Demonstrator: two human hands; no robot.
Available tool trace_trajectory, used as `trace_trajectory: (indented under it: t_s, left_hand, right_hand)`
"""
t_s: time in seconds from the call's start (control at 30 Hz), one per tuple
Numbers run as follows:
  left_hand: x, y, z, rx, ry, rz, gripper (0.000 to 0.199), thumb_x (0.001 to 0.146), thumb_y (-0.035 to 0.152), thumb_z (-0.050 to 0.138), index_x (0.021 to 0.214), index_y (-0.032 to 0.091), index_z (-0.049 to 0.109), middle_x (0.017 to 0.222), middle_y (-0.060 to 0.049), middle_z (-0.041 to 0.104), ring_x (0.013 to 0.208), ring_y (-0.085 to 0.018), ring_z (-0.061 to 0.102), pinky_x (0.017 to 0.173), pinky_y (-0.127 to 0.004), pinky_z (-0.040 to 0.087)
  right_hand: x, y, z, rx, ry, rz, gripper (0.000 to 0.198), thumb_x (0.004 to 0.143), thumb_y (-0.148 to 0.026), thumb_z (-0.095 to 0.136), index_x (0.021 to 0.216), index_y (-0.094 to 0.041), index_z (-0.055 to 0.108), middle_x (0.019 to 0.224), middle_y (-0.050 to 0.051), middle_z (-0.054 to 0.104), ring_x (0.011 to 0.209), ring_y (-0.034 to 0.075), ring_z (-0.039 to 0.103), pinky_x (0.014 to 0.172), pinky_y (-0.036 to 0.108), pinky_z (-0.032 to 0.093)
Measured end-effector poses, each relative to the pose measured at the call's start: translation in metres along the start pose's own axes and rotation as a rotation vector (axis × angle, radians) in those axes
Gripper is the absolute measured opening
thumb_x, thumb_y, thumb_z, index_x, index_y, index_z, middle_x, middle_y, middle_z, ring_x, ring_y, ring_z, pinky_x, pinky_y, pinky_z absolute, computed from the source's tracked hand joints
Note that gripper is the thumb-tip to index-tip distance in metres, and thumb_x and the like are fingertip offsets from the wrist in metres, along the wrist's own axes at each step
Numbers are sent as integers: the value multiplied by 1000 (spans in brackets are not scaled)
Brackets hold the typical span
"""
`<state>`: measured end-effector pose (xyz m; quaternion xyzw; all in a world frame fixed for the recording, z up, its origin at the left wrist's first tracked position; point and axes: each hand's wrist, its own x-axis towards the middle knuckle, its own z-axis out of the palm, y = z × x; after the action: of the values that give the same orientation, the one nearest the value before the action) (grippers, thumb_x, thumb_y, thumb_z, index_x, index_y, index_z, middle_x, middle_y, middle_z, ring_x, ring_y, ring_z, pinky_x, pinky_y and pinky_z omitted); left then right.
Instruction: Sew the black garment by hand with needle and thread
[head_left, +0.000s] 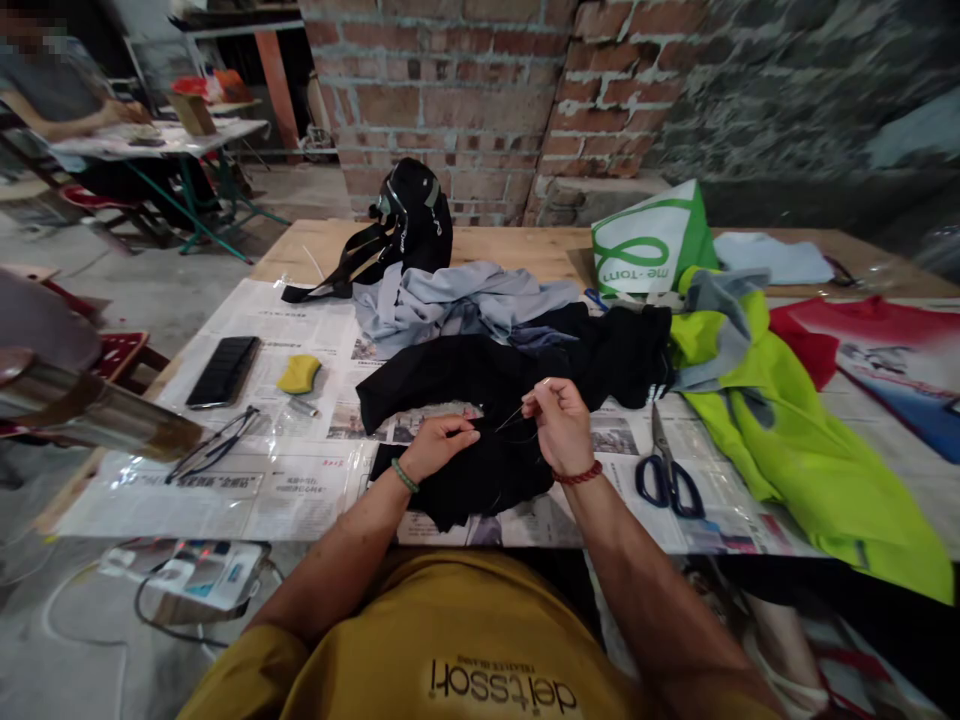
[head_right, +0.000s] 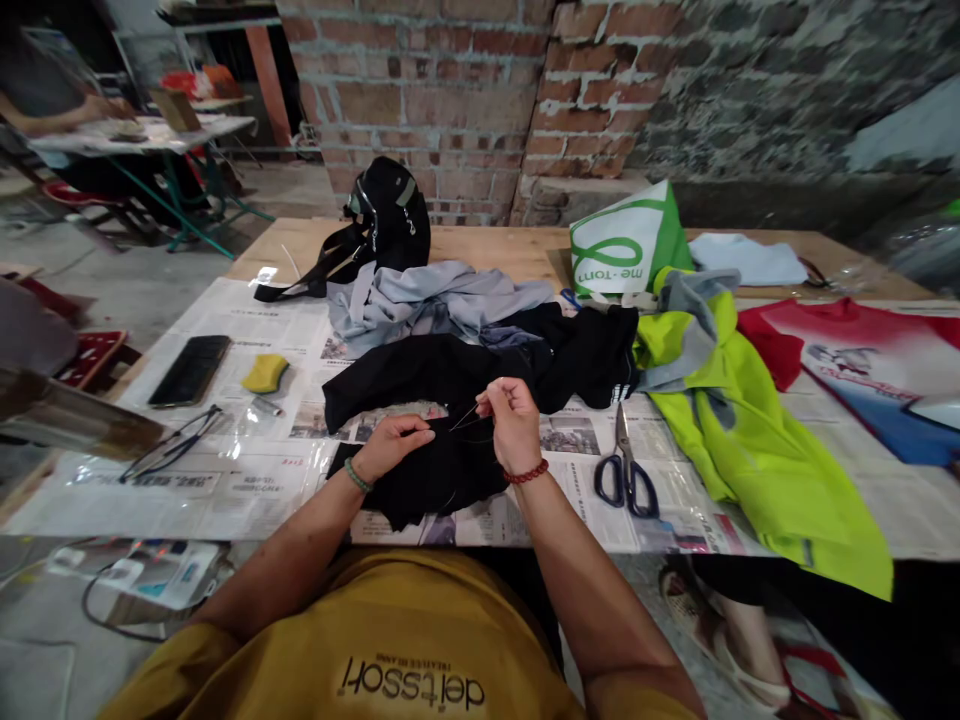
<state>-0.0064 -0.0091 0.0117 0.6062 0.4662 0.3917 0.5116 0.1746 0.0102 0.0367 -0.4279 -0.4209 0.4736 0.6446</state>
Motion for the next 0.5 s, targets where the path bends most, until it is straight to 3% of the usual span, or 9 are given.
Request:
trace_trajectory:
  t_s: [0.13, 0.23, 0.37, 0.5]
  left_hand:
    - [0, -3, -2, -82, -38, -92, 22, 67, 34, 65, 67, 13, 64, 59, 1, 54, 55, -9, 45, 55, -22, 34]
    - [0, -4, -4, -110, -36, -130, 19, 64, 32, 66, 68, 13, 64, 58, 2, 54, 54, -8, 45, 53, -21, 35]
    - [0, -3, -5, -78, 11, -123, 15, 61, 26, 66, 67, 13, 65, 62, 2, 57, 57, -9, 49, 57, -21, 38]
    - [2, -5, -7, -31, 18, -118, 11, 60, 21, 64, 68, 14, 66, 65, 1, 61, 59, -11, 52, 58, -22, 40]
  right_hand:
    - [-3, -12, -1, -1, -185, 111, 22, 81, -43, 54, 85, -24, 44, 74, -4, 64, 51, 9, 58, 44, 21, 44]
    - [-2, -20, -6, 28, -185, 124, 24, 80, -45, 55, 88, -25, 43, 74, -5, 64, 60, 13, 64, 49, 23, 49]
    - [7, -39, -20, 35, -77, -16, 21, 80, -40, 58, 88, -23, 47, 73, -4, 63, 68, 13, 67, 55, 23, 52]
    - [10, -66, -34, -24, 20, -214, 19, 81, -36, 57, 88, -21, 47, 70, -4, 63, 64, 13, 67, 54, 24, 52]
